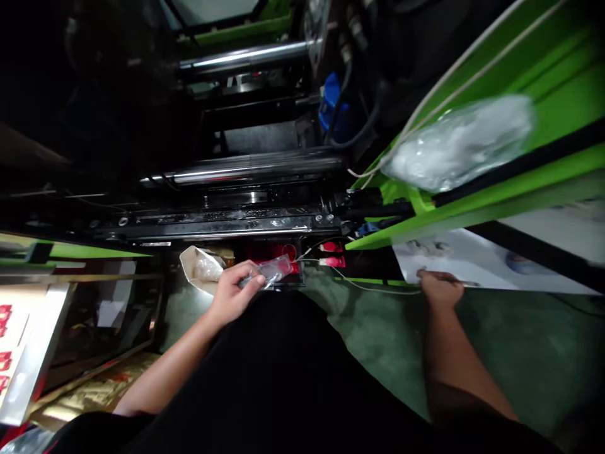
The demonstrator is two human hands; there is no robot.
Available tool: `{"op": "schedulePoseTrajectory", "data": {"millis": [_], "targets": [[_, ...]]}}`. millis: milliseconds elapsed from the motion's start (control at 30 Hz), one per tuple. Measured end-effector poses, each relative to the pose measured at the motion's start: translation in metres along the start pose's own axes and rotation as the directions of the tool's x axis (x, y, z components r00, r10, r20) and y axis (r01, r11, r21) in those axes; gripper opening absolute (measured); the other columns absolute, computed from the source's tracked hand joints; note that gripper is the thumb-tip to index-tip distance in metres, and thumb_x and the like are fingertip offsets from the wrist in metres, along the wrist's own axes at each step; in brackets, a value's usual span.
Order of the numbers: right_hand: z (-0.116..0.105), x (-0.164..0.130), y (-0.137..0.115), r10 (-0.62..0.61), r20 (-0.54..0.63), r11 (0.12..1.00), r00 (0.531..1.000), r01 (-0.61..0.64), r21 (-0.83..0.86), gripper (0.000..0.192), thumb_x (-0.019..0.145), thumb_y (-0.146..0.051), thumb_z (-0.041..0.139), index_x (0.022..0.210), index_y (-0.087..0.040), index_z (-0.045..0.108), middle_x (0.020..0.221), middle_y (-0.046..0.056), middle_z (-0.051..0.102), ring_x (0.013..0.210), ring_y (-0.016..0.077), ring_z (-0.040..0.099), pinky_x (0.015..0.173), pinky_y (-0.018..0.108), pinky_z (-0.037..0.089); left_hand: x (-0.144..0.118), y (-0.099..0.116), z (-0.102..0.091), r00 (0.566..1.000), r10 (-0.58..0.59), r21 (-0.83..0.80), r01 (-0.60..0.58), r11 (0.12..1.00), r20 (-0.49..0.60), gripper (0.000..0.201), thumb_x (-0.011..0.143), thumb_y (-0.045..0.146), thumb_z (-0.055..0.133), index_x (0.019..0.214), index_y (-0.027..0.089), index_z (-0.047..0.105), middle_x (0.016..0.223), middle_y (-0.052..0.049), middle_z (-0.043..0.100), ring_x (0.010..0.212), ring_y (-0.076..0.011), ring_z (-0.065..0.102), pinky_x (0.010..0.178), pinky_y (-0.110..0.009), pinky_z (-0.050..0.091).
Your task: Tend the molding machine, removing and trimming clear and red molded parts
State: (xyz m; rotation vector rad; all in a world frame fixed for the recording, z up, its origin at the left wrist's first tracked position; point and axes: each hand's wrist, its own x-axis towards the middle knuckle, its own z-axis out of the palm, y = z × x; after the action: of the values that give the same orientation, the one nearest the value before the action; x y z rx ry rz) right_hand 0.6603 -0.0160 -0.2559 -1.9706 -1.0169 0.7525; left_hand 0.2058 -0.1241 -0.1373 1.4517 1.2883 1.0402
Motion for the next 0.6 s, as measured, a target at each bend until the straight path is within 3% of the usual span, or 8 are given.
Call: {"op": "schedulePoseTrajectory", "data": {"millis": [100, 200, 267, 333, 400, 433, 600], "targets": [[0.017, -0.046, -0.028, 0.010, -0.025, 0.995, 1.000, -0.007, 0.100, 0.034, 0.074, -0.049, 0.082, 0.062, -0.027, 0.059, 0.056, 0.003, 0.057, 0.060, 0.0275, 0.063, 0.063, 0.048, 0.052, 0.003, 0.005, -0.005, 0.999, 0.043, 0.049, -0.041, 0.998, -0.027, 0.029, 0.102, 0.034, 0.061, 0.078, 0.017, 0.058, 0.081, -0.004, 0.060, 0.076, -0.0159, 0.055, 0.072, -0.028, 0.041], [0.036, -0.123, -0.086, -0.095, 0.131, 0.970, 0.987, 0.063, 0.234, 0.031, 0.075, -0.040, 0.090, 0.096, -0.024, 0.075, 0.089, 0.010, 0.074, 0.079, 0.0267, 0.072, 0.075, 0.044, 0.058, 0.007, 0.015, -0.007, 0.995, 0.099, 0.147, -0.094, 0.985, -0.026, 0.026, 0.101, 0.030, 0.061, 0.079, 0.017, 0.059, 0.084, -0.004, 0.062, 0.077, -0.0160, 0.057, 0.072, -0.028, 0.042], [0.047, -0.174, -0.133, -0.290, 0.286, 0.929, 0.913, 0.196, 0.315, 0.025, 0.085, -0.036, 0.085, 0.105, -0.025, 0.076, 0.106, 0.011, 0.075, 0.091, 0.0279, 0.073, 0.080, 0.044, 0.060, 0.009, 0.020, -0.005, 0.989, 0.147, 0.204, -0.144, 0.968, 0.005, 0.022, 0.102, 0.028, 0.060, 0.083, 0.017, 0.061, 0.086, -0.004, 0.062, 0.078, -0.0160, 0.057, 0.073, -0.028, 0.043], [0.058, -0.209, -0.173, -0.557, 0.277, 0.807, 0.783, 0.432, 0.402, 0.012, 0.088, -0.028, 0.083, 0.098, -0.026, 0.076, 0.102, 0.007, 0.075, 0.092, 0.0250, 0.073, 0.080, 0.039, 0.061, 0.010, 0.025, -0.003, 0.980, 0.195, 0.227, -0.201, 0.953, 0.049, 0.020, 0.103, 0.026, 0.056, 0.087, 0.017, 0.061, 0.087, -0.005, 0.062, 0.079, -0.0164, 0.058, 0.074, -0.028, 0.044], [0.066, -0.227, -0.197, -0.690, 0.203, 0.693, 0.695, 0.553, 0.462, 0.011, 0.090, -0.020, 0.079, 0.099, -0.025, 0.076, 0.101, 0.005, 0.075, 0.093, 0.0226, 0.072, 0.084, 0.037, 0.062, 0.009, 0.030, 0.000, 0.972, 0.225, 0.246, -0.236, 0.940, 0.075, 0.019, 0.104, 0.025, 0.052, 0.090, 0.017, 0.062, 0.088, -0.006, 0.063, 0.082, -0.0172, 0.060, 0.076, -0.029, 0.045], [0.068, -0.230, -0.204, -0.716, 0.171, 0.661, 0.677, 0.579, 0.477, 0.012, 0.091, -0.017, 0.077, 0.101, -0.025, 0.076, 0.101, 0.005, 0.075, 0.093, 0.0222, 0.073, 0.085, 0.037, 0.062, 0.009, 0.032, 0.001, 0.968, 0.237, 0.258, -0.250, 0.933, 0.081, 0.019, 0.104, 0.025, 0.052, 0.091, 0.017, 0.062, 0.090, -0.006, 0.063, 0.083, -0.0178, 0.060, 0.077, -0.029, 0.046], [0.069, -0.230, -0.206, -0.745, 0.168, 0.633, 0.646, 0.604, 0.484, 0.014, 0.093, -0.014, 0.074, 0.103, -0.024, 0.076, 0.103, 0.007, 0.075, 0.094, 0.0227, 0.073, 0.085, 0.038, 0.064, 0.002, 0.040, 0.003, 0.942, 0.326, 0.348, -0.334, 0.876, 0.083, 0.010, 0.101, 0.019, 0.055, 0.095, 0.016, 0.064, 0.094, -0.008, 0.066, 0.085, -0.0184, 0.062, 0.079, -0.031, 0.048]]}}
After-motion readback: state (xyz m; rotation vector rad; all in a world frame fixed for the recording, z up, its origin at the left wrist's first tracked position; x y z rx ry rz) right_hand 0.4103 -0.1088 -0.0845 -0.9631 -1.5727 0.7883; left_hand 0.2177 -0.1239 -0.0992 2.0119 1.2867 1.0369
